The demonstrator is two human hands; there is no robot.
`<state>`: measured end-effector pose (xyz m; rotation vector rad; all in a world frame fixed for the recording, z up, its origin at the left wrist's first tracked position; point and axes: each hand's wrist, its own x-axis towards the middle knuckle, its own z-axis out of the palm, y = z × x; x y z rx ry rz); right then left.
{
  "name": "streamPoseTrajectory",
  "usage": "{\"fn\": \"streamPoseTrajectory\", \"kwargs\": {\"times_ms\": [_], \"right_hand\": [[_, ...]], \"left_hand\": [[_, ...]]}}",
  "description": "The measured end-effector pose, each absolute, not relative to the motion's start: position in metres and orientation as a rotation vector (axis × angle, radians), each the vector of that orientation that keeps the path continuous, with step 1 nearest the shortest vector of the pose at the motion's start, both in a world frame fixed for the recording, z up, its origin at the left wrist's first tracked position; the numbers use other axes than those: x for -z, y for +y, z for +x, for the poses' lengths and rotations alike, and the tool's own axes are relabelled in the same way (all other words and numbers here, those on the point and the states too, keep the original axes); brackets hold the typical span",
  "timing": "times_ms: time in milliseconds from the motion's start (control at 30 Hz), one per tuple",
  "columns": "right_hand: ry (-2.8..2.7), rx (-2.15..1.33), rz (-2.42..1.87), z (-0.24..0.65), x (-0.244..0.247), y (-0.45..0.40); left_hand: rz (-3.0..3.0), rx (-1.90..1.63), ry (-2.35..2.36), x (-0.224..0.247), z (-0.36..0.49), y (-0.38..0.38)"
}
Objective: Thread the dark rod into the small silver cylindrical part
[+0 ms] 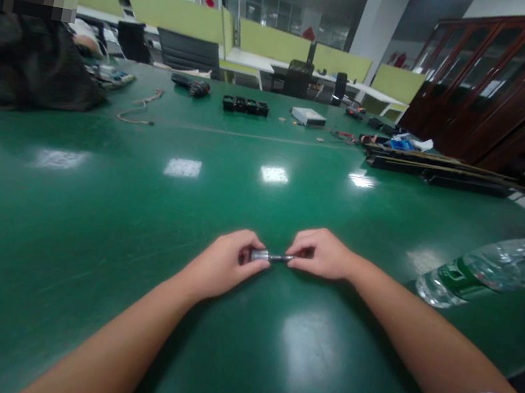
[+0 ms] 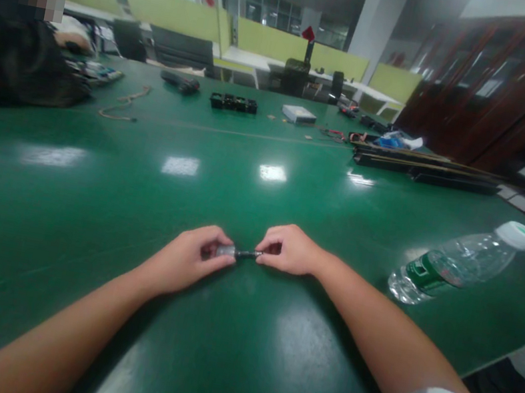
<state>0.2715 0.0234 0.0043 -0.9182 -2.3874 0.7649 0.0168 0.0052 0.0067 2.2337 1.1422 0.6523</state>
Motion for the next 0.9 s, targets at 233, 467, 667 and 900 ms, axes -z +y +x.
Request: {"fn": "streamPoseTrajectory", "kwargs": {"times_ms": [233, 467, 667, 900], "right_hand": [[-2.377, -0.606, -0.936, 0.252, 0.002, 0.012], [-2.445, -0.550, -0.856, 0.254, 0.001, 0.013], [-2.466, -0.495, -0.793, 0.251, 0.003, 0.013], [-2.484, -0.453, -0.784, 0.253, 0.001, 0.013]], "left_hand": [[2.232, -0.641, 1.115, -0.007, 0.018, 0.004], [2.293, -0.611, 1.106, -0.008, 0.017, 0.004], [2.291, -0.624, 1.124, -0.006, 0.018, 0.004], [2.302, -0.629, 1.114, -0.007, 0.018, 0.004]]}}
